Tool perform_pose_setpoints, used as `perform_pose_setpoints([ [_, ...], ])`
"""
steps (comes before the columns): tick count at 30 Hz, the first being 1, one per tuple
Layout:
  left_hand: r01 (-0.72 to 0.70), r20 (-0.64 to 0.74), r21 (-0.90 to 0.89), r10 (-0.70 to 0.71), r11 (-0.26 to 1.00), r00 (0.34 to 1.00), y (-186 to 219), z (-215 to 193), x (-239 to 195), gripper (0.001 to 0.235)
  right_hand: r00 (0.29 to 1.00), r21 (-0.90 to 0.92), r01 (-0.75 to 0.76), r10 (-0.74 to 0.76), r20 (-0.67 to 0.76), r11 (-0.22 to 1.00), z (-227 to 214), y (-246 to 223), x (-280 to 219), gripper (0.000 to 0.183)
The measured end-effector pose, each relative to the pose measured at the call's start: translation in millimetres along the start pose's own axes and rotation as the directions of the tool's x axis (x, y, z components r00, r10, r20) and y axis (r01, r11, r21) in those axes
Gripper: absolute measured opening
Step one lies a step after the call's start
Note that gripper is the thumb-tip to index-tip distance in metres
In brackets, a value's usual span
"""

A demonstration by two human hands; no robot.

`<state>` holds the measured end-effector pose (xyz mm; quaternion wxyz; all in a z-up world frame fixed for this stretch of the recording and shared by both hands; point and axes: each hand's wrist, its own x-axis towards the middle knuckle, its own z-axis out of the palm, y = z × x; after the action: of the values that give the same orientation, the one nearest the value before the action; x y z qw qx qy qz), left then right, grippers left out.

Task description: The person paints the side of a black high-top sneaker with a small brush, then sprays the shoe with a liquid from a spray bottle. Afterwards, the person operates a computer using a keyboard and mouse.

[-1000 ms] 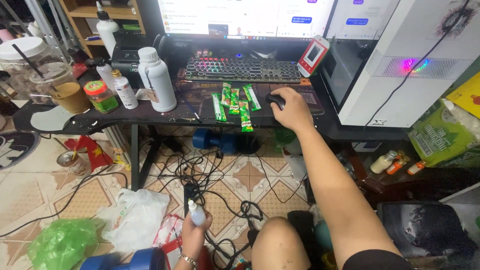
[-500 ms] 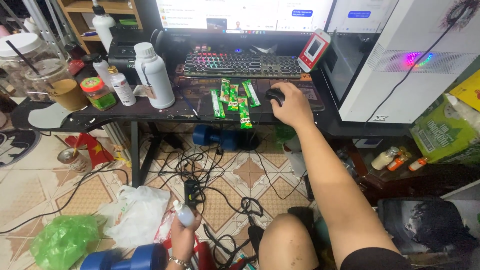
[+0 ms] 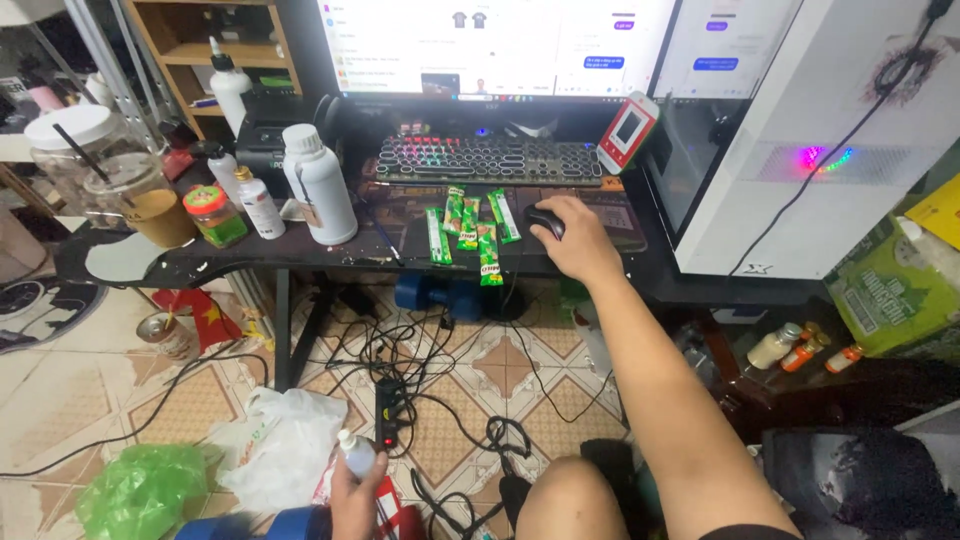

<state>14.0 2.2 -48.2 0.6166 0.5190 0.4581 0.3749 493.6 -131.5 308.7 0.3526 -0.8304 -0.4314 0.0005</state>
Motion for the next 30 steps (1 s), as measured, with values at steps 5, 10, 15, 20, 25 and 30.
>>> perform_pose_setpoints([
  [5, -0.189, 0.067, 0.05, 0.185, 0.981, 0.98, 92.8, 4.3, 6.2, 0.034, 1.0, 0.001, -0.019, 0.019, 0.01, 1.0, -0.6, -0.2, 1.7, 0.052],
  [10, -0.365, 0.094, 0.082, 0.358, 0.927, 0.929, 219.8, 34.7, 36.1, 0.046, 0.999, -0.012, -0.026, 0.026, 0.026, 1.0, 0.7, 3.2, 4.0, 0.055],
  [15, -0.502, 0.006, 0.098, 0.504, 0.859, 0.864, 289.0, 54.6, 75.0, 0.047, 0.998, -0.017, 0.044, -0.044, -0.045, 0.999, 0.9, 5.8, -1.6, 0.047],
  [20, -0.657, -0.097, 0.163, 0.675, 0.736, 0.732, 292.7, 70.1, 173.1, 0.044, 0.959, -0.07, 0.23, -0.239, -0.153, 0.971, 16.3, 28.7, 8.0, 0.046],
  [25, -0.626, -0.13, 0.437, 0.733, 0.646, 0.667, 319.9, 72.5, 195.7, 0.042, 0.961, -0.109, 0.219, -0.233, -0.149, 0.97, 17.4, 25.0, 3.6, 0.047],
  [30, -0.587, -0.152, 0.475, 0.718, 0.655, 0.679, 318.5, 76.1, 237.6, 0.044, 0.972, -0.113, 0.169, -0.185, -0.145, 0.979, 15.3, 21.5, 2.8, 0.048],
])
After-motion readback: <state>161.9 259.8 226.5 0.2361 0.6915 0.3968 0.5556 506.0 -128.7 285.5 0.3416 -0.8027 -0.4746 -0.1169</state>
